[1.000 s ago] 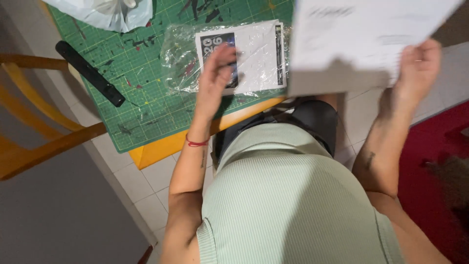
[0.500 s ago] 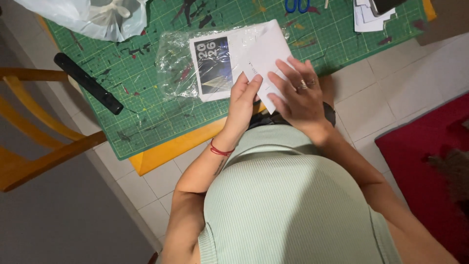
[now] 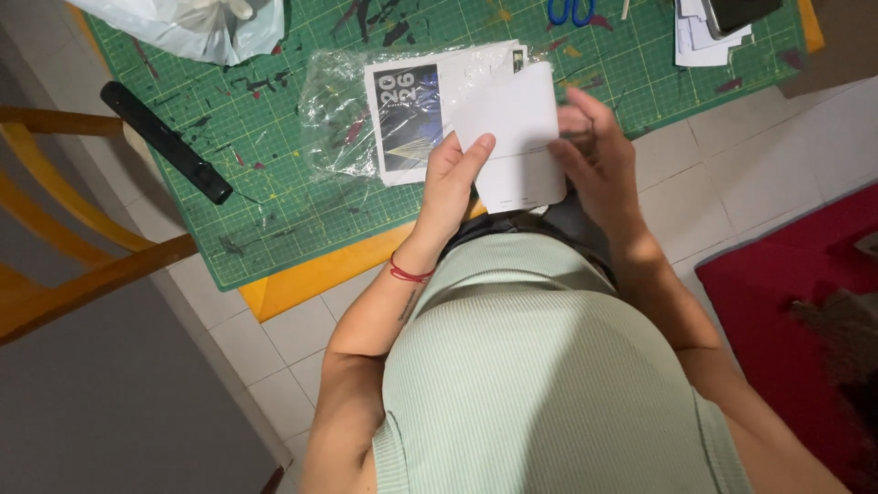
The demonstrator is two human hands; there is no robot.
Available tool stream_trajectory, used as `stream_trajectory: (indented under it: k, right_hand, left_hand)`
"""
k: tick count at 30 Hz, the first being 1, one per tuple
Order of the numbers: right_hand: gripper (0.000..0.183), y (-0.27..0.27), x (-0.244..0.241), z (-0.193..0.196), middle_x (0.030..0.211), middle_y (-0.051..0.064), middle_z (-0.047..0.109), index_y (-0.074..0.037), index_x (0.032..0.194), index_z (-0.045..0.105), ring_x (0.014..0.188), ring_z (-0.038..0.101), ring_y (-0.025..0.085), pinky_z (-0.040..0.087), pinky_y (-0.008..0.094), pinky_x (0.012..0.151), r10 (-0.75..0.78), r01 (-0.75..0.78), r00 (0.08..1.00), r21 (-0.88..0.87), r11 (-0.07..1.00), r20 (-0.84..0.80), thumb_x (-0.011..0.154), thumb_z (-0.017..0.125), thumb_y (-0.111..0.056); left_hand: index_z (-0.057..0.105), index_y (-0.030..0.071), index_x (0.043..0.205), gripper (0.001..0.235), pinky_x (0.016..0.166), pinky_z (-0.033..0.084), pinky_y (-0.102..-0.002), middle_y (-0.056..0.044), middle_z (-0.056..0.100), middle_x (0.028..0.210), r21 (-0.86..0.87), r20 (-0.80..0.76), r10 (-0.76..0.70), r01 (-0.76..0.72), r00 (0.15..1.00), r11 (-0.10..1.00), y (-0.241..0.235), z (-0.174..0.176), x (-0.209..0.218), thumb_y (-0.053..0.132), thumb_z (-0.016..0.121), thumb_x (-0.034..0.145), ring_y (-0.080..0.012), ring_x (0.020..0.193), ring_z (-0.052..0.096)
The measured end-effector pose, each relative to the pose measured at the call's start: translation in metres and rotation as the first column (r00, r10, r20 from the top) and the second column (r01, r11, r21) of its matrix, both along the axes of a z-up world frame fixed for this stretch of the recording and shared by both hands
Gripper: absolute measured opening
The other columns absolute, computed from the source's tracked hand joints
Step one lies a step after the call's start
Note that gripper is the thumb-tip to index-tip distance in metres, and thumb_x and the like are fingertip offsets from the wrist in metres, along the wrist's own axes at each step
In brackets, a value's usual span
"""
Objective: The person unwraps a plastic package containing a stack of papers and a booklet on a green cutting mat. They then separate the papers from the booklet and proceed to flip through the pages of the booklet.
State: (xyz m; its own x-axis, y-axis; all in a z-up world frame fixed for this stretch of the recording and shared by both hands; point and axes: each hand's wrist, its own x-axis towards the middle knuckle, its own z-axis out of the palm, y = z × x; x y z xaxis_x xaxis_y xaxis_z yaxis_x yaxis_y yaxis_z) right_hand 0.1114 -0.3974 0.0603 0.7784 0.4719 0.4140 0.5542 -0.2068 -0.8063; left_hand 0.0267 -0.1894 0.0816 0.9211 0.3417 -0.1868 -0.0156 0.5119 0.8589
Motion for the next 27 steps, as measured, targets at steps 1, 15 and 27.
stream_trajectory:
  k: [1, 15, 27]
  right_hand:
    - [0.059, -0.006, 0.003, -0.005, 0.131, 0.023, 0.069, 0.002, 0.166, 0.039, 0.109, 0.069, 0.031, 0.061, 0.045, 0.087, 0.08, -0.06, 0.964, 0.087, 0.994, -0.253, 0.117, 0.066, -0.016]
    - [0.048, -0.031, 0.005, 0.013, 0.156, 0.02, 0.058, -0.007, 0.151, 0.068, 0.131, 0.068, 0.04, 0.055, 0.053, 0.106, 0.235, -0.248, 0.965, -0.118, 0.961, -0.114, 0.103, 0.068, -0.004]
    - [0.032, -0.044, 0.046, -0.024, 0.078, 0.012, 0.063, 0.001, 0.108, 0.078, 0.079, 0.051, 0.018, 0.045, 0.041, 0.072, -0.014, -0.006, 0.861, -0.037, 0.999, -0.509, 0.118, 0.066, -0.027]
  left_hand:
    - [0.074, 0.004, 0.116, 0.016, 0.083, 0.066, -0.032, -0.009, 0.082, 0.097, -0.011, -0.01, -0.002, 0.002, 1.0, 1.0, 0.0, 0.002, 0.0, 0.019, 0.072, 0.109, -0.0096, 0.087, 0.077]
    - [0.069, 0.004, 0.124, 0.029, 0.084, 0.071, -0.038, -0.006, 0.079, 0.109, -0.078, -0.147, 0.017, -0.029, 0.989, 0.996, 0.002, -0.05, -0.001, 0.029, 0.07, 0.111, -0.0132, 0.095, 0.079]
    - [0.064, 0.005, 0.132, 0.033, 0.083, 0.07, -0.037, -0.006, 0.078, 0.111, -0.105, -0.147, -0.177, 0.163, 0.973, 0.981, 0.011, -0.023, -0.005, 0.003, 0.075, 0.1, -0.0175, 0.097, 0.08]
